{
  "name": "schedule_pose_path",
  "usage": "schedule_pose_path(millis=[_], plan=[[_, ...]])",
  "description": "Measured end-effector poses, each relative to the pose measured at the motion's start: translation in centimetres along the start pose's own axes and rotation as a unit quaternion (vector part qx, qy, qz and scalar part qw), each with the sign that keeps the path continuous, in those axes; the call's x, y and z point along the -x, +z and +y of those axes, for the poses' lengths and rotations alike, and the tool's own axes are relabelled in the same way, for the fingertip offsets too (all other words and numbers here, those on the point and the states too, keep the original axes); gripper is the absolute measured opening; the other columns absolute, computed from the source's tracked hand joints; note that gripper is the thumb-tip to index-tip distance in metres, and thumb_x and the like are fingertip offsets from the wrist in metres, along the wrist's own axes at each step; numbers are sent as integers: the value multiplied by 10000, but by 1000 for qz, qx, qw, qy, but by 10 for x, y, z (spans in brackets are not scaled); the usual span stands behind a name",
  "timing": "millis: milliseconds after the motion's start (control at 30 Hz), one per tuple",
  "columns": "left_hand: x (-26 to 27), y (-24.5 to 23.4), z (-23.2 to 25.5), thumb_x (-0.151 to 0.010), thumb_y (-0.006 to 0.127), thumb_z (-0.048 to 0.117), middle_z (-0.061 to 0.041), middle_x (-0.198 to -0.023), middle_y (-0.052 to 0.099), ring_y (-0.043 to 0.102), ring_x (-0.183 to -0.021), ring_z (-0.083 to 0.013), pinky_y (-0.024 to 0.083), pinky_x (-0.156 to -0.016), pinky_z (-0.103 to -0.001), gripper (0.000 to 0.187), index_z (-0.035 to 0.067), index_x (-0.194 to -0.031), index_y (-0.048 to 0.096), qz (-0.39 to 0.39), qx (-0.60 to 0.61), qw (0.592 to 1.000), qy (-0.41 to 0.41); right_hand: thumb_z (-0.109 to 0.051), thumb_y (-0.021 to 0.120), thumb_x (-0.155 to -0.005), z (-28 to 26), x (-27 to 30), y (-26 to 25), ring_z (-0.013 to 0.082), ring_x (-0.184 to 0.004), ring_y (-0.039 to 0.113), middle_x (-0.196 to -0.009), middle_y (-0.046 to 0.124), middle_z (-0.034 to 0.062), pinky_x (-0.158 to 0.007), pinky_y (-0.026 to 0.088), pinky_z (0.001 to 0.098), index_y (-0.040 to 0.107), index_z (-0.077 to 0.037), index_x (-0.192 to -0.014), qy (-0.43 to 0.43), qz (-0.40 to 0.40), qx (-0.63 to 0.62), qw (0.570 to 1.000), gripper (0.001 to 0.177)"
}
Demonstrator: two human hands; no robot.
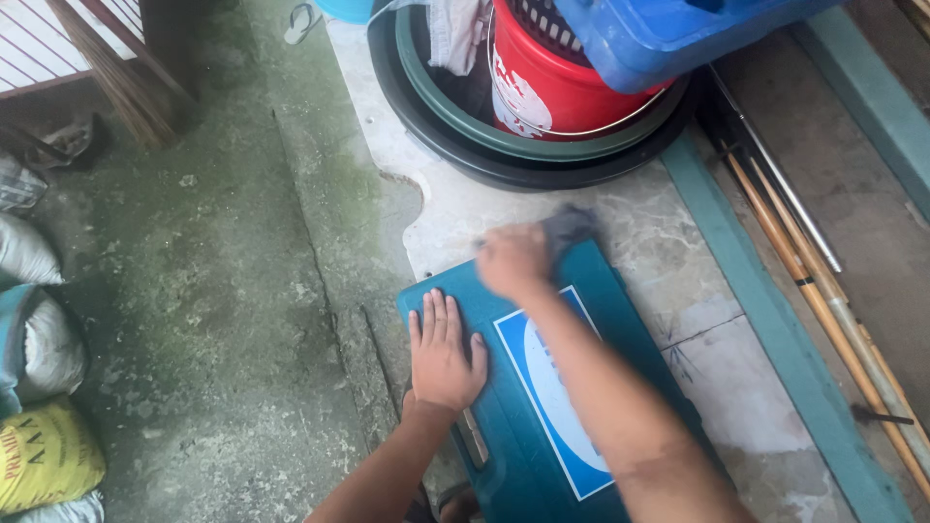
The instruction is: The person closes a teal toolbox, sprays its exterior with a cleaning solution, and wipes it down with a cloth. They then flip the toolbox over and repeat the spraying and wiping on the other side. Finally, they place the cleaned toolbox on top of a stack of other containers.
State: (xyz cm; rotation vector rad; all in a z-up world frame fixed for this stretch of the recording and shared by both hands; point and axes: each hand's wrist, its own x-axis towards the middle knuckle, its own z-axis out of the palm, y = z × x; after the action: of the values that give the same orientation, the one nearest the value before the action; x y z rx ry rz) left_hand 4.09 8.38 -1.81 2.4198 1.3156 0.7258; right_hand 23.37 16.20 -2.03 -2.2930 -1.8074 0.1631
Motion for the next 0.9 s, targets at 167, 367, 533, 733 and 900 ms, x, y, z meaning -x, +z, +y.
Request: schedule_pose_path(millis=[167, 367, 533, 733, 900], plan=[[1, 1, -1, -895, 561, 295, -360, -1535, 403, 306, -1500, -475, 155, -1230, -602, 673, -148, -1393, 466, 2, 2, 1000, 6, -322, 571, -889, -54, 16, 2, 307, -1080, 652, -1041, 745, 99, -1043, 397, 470, 742, -144, -940, -122, 51, -86, 988, 252], [0, 1, -1, -892, 557, 279, -361, -1549, 395, 314, -1494, -474, 159, -1229, -600, 701, -167, -1422, 451, 9, 4, 1000, 10, -412, 562, -946, 16, -5, -7, 306, -1089, 664, -1077, 745, 111, -1068, 424, 478, 740, -158, -1025, 2, -3, -53, 999, 320], [0, 1, 1, -895, 551, 277, -345, -1557, 389, 312, -1501, -465, 163, -1235, -595, 705, -160, -1437, 442, 9, 5, 1000, 10, -460, 564, -980, 84, 6, -15, 415, -1210, 597, -1303, 624, 194, -1047, 384, 546, 618, -135, -1273, 61, 138, -8, 988, 441], [0, 4, -2, -898, 535, 297, -332, -1566, 384, 307, -1510, -446, 156, -1240, -584, 717, -147, -1452, 437, 6, -14, 1000, 6, -461, 482, -1004, 110, 69, -24, 478, -1158, 578, -1366, 557, 240, -944, 469, 562, 450, -110, -1463, 219, 80, -116, 966, 578], [1, 9, -6, -900, 508, 325, -330, -1582, 366, 273, -1522, -431, 130, -1239, -574, 742, -143, -1469, 425, -7, -41, 999, 8, -444, 484, -1021, 126, 144, -27, 464, -1151, 602, -1273, 630, 242, -957, 481, 565, 508, -77, -1385, 272, 67, -75, 957, 517]])
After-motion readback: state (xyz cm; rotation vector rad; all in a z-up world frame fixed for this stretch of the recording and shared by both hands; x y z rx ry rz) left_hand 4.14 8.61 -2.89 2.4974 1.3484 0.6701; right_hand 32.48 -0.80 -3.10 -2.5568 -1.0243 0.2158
